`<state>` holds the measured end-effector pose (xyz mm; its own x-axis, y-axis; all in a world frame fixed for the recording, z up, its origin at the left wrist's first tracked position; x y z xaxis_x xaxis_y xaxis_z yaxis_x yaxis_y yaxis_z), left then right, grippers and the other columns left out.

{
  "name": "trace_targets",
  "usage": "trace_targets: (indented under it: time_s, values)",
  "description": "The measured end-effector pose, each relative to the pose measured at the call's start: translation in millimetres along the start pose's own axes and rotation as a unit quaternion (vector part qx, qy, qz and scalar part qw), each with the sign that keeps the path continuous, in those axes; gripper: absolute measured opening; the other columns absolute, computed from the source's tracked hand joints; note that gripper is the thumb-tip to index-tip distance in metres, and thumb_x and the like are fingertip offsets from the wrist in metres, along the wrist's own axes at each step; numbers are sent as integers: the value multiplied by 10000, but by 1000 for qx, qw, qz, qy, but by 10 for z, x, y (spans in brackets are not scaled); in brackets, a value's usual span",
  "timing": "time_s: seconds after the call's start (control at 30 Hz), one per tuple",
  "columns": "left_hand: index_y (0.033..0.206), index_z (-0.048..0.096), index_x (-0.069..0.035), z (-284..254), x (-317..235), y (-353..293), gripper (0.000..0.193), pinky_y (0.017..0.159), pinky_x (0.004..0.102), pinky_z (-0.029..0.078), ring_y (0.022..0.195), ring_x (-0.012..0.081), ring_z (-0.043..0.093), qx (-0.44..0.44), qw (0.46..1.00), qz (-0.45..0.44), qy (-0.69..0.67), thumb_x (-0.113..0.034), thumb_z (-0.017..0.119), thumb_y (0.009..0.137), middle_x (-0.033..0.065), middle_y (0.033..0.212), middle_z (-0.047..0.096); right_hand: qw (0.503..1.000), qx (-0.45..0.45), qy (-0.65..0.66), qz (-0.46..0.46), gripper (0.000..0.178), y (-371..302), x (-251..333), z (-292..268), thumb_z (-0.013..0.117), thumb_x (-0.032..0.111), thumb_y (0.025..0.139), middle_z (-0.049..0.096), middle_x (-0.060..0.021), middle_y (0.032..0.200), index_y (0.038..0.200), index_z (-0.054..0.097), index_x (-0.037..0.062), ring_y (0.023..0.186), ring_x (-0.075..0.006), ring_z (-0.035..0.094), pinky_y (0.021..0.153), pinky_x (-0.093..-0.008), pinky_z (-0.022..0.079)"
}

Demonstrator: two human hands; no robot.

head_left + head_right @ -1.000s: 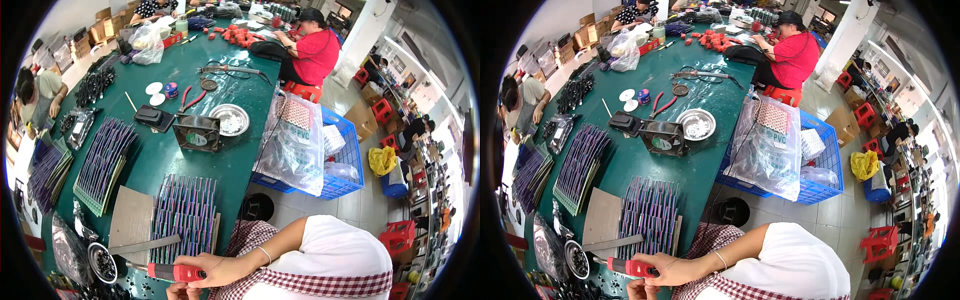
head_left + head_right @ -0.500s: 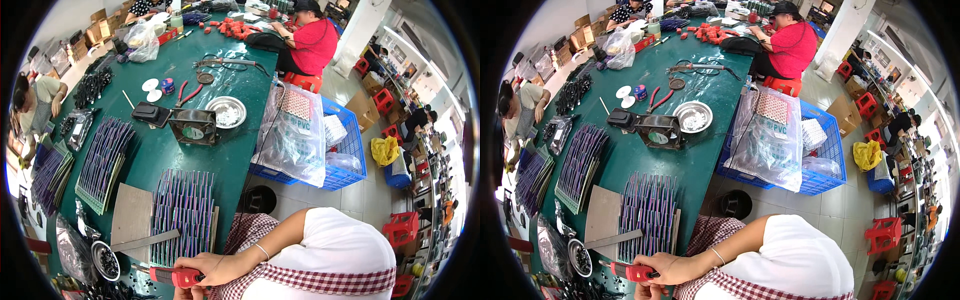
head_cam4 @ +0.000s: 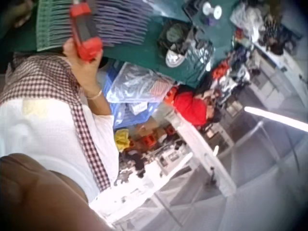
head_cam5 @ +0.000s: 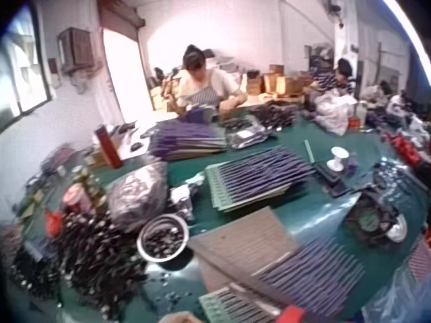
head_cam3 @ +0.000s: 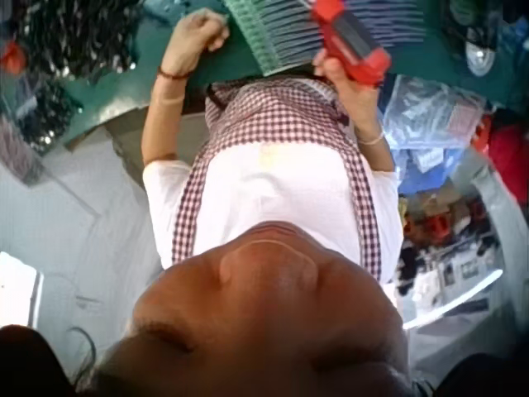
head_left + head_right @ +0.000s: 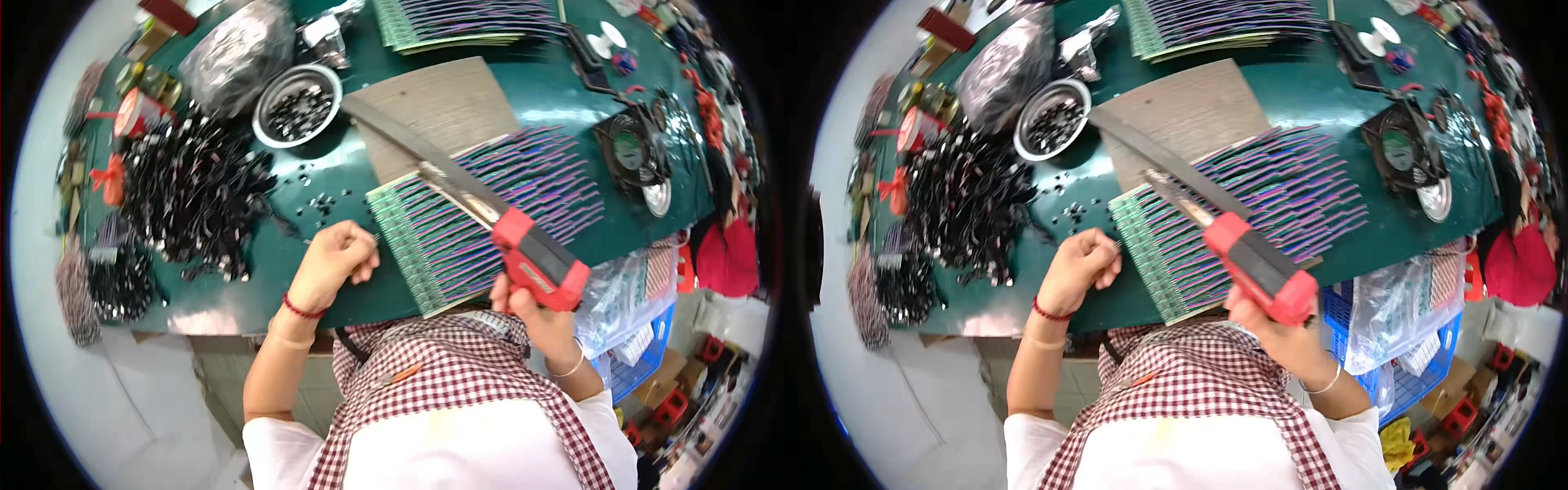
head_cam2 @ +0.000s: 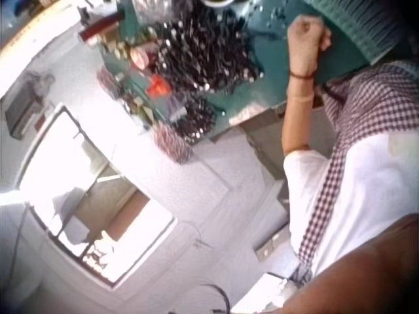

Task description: The person solders wire ends of USB cables onto a circuit board strip using a soldering iron, sets the assembled board aside, and solders electronic components onto another circuit board strip.

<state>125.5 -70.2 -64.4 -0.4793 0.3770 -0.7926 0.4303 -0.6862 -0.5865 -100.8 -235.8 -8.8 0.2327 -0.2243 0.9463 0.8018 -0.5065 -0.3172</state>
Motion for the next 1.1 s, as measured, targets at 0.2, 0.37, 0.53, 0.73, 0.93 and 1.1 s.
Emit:
trace_targets:
  time_s: [0.2, 0.37, 0.53, 0.73, 0.93, 1.1]
  values:
    - [851, 546, -15, -7, -13, 65, 88, 495, 182, 444, 561, 77, 576, 26, 1000, -2, -18, -87, 569, 897, 58, 736, 635, 997, -22, -34, -63, 521, -91, -117, -53, 603, 392, 936, 559, -65, 671, 1200, 490, -44, 535, -117, 509, 508, -260, 425]
    - [853, 532, -25, 9, -22, 105, 84, 490, 182, 441, 555, 75, 576, 39, 999, -19, -21, -86, 574, 893, 47, 717, 638, 999, -5, -27, -39, 519, -168, -222, -88, 610, 354, 934, 537, -62, 658, 1242, 460, -35, 530, -114, 486, 519, -267, 429]
    - [843, 523, -31, -12, -44, 146, 97, 477, 182, 433, 549, 74, 573, 44, 999, -15, -16, -91, 581, 893, 47, 714, 638, 996, 28, -85, -21, 184, -222, -348, -125, 646, 164, 899, 591, -35, 823, 988, 603, 9, 674, -120, 538, 593, -288, 459]
    - [841, 530, -19, -23, -34, 167, 95, 473, 186, 435, 547, 75, 577, 58, 998, -6, -26, -81, 585, 886, 61, 714, 643, 992, 5, -129, -7, 248, -186, -402, -106, 715, 234, 819, 593, -61, 820, 920, 639, 20, 692, -159, 587, 609, -286, 468]
    - [833, 528, -21, -59, -27, 212, 98, 474, 187, 434, 541, 70, 569, 79, 996, -21, -23, -80, 589, 882, 58, 711, 641, 988, 11, -143, -49, 254, -127, -326, -34, 711, 251, 819, 590, -55, 803, 914, 641, 25, 646, -156, 584, 583, -281, 463]
    - [828, 532, -10, -50, -27, 216, 107, 472, 190, 435, 540, 73, 568, 81, 996, -27, -30, -80, 598, 875, 64, 711, 645, 986, 12, -159, -45, 249, -146, -350, -53, 711, 246, 810, 588, -57, 792, 913, 641, 30, 633, -167, 586, 572, -283, 464]
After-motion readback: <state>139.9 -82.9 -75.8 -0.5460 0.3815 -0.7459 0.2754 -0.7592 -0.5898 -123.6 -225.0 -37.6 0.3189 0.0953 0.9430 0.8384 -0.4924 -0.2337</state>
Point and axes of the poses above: each hand's wrist, its own y-axis towards the middle knuckle, its own z-axis out of the palm, x = y × z, the point moved 3 cm from there along y, towards the middle knuckle
